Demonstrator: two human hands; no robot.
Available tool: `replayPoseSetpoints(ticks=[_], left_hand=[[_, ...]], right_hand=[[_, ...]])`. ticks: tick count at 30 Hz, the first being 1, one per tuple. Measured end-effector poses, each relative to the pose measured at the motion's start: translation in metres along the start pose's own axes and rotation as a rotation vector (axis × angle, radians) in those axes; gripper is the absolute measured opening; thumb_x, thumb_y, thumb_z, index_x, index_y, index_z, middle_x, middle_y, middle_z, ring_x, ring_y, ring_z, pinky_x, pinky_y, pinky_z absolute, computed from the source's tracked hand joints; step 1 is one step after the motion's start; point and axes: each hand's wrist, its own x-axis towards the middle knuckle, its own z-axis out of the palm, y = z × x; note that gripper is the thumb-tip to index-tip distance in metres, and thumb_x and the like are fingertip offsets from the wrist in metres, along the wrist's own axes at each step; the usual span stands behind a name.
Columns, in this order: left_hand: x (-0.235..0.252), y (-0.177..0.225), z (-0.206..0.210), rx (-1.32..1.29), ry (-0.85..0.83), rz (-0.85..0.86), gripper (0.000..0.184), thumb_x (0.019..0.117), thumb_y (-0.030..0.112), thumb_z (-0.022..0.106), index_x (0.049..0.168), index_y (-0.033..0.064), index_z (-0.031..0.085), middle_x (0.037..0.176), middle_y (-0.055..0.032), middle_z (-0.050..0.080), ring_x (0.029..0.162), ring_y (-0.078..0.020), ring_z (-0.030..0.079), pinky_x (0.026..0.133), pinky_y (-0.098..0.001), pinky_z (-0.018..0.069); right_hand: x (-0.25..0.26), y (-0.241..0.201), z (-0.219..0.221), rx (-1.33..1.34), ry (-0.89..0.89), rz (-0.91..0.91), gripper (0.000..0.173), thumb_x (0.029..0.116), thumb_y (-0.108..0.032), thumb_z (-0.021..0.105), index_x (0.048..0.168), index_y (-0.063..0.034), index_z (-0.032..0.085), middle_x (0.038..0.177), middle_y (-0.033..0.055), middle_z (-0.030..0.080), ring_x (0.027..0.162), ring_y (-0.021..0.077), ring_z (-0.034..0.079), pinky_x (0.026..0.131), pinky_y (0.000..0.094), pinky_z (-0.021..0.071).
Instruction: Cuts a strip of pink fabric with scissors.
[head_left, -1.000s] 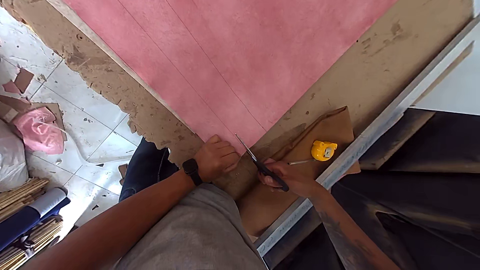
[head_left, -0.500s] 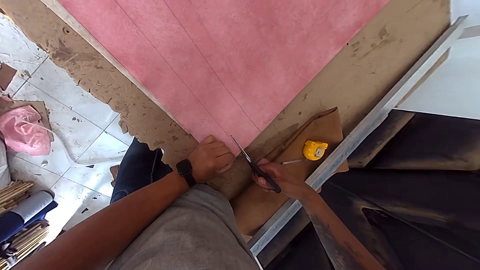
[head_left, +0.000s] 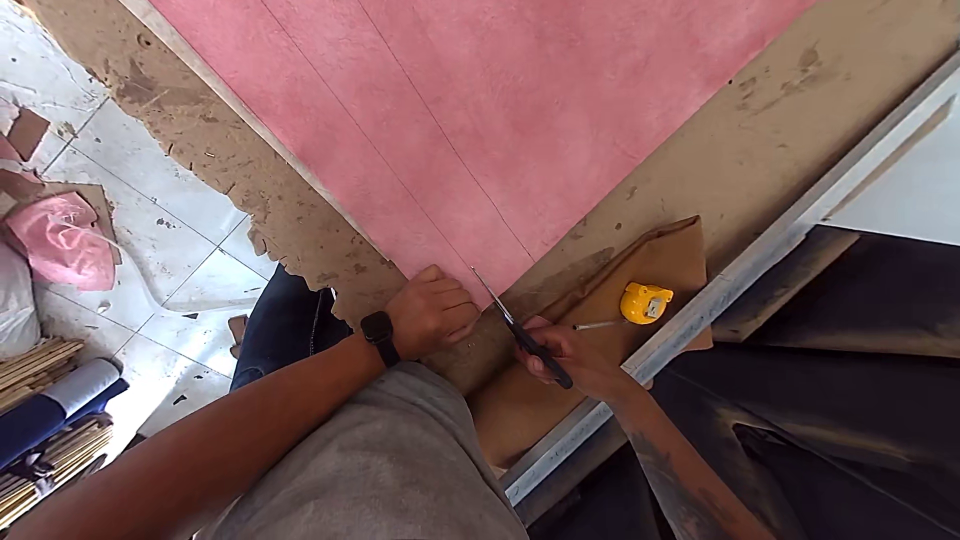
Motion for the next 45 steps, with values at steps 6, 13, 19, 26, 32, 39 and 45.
replayPoseSetpoints(ticks=[6,13,19,26,32,39,45], left_hand=[[0.000,0.000,0.001,0.006,0.006,0.001,0.011,0.0936,0.023,0.069,0.089,0.0150,0.076,0.080,0.0023,0.069,0.082,-0.0145,0.064,0.076,-0.0361,0.0469],[-0.001,0.000,0.001,0.003,-0.001,0.013,0.011,0.0929,0.023,0.069,0.086,0.0150,0.075,0.078,0.0025,0.068,0.080,-0.0145,0.063,0.075,-0.0358,0.0461],[0.001,0.001,-0.002,-0.016,0.007,0.037,0.013,0.0925,0.023,0.069,0.084,0.0146,0.074,0.074,0.0024,0.066,0.075,-0.0145,0.060,0.071,-0.0356,0.0435],[-0.001,0.001,-0.001,-0.074,0.065,0.057,0.011,0.0905,0.021,0.072,0.083,0.0133,0.074,0.072,0.0013,0.065,0.072,-0.0150,0.060,0.070,-0.0358,0.0439],[-0.001,0.002,0.000,-0.077,0.082,0.059,0.011,0.0903,0.021,0.071,0.082,0.0137,0.075,0.073,0.0013,0.066,0.072,-0.0147,0.060,0.068,-0.0352,0.0437],[-0.001,0.002,-0.001,-0.075,0.080,0.064,0.012,0.0908,0.021,0.071,0.082,0.0135,0.075,0.072,0.0013,0.065,0.072,-0.0146,0.060,0.069,-0.0351,0.0435],[-0.001,0.002,-0.001,-0.073,0.063,0.066,0.013,0.0913,0.021,0.070,0.082,0.0139,0.074,0.072,0.0017,0.066,0.073,-0.0144,0.060,0.069,-0.0349,0.0429]], right_hand=[[-0.001,0.001,0.000,-0.022,0.024,0.001,0.048,0.0855,-0.059,0.077,0.085,-0.0115,0.071,0.072,0.0017,0.063,0.058,0.0091,0.057,0.053,0.0236,0.0484],[0.000,0.004,0.000,-0.010,0.021,-0.002,0.044,0.0871,-0.053,0.078,0.086,-0.0094,0.072,0.069,0.0026,0.063,0.055,0.0100,0.057,0.051,0.0239,0.0486],[0.010,-0.004,-0.002,0.007,0.004,-0.008,0.047,0.0838,-0.057,0.079,0.086,-0.0103,0.072,0.075,0.0043,0.065,0.060,0.0110,0.060,0.055,0.0244,0.0511],[0.027,-0.022,0.001,-0.012,-0.063,-0.023,0.055,0.0844,-0.065,0.074,0.091,-0.0104,0.070,0.077,0.0029,0.065,0.066,0.0101,0.059,0.059,0.0238,0.0490],[0.029,-0.030,-0.002,-0.059,-0.101,-0.049,0.058,0.0848,-0.069,0.070,0.092,-0.0113,0.070,0.079,0.0032,0.063,0.066,0.0107,0.058,0.056,0.0233,0.0469],[0.032,-0.028,0.001,-0.056,-0.062,-0.066,0.053,0.0857,-0.064,0.073,0.085,-0.0109,0.069,0.072,0.0022,0.061,0.063,0.0108,0.057,0.058,0.0248,0.0476],[0.032,-0.026,0.003,-0.053,-0.025,-0.053,0.050,0.0850,-0.060,0.076,0.082,-0.0109,0.069,0.067,0.0025,0.059,0.058,0.0102,0.055,0.054,0.0247,0.0463]])
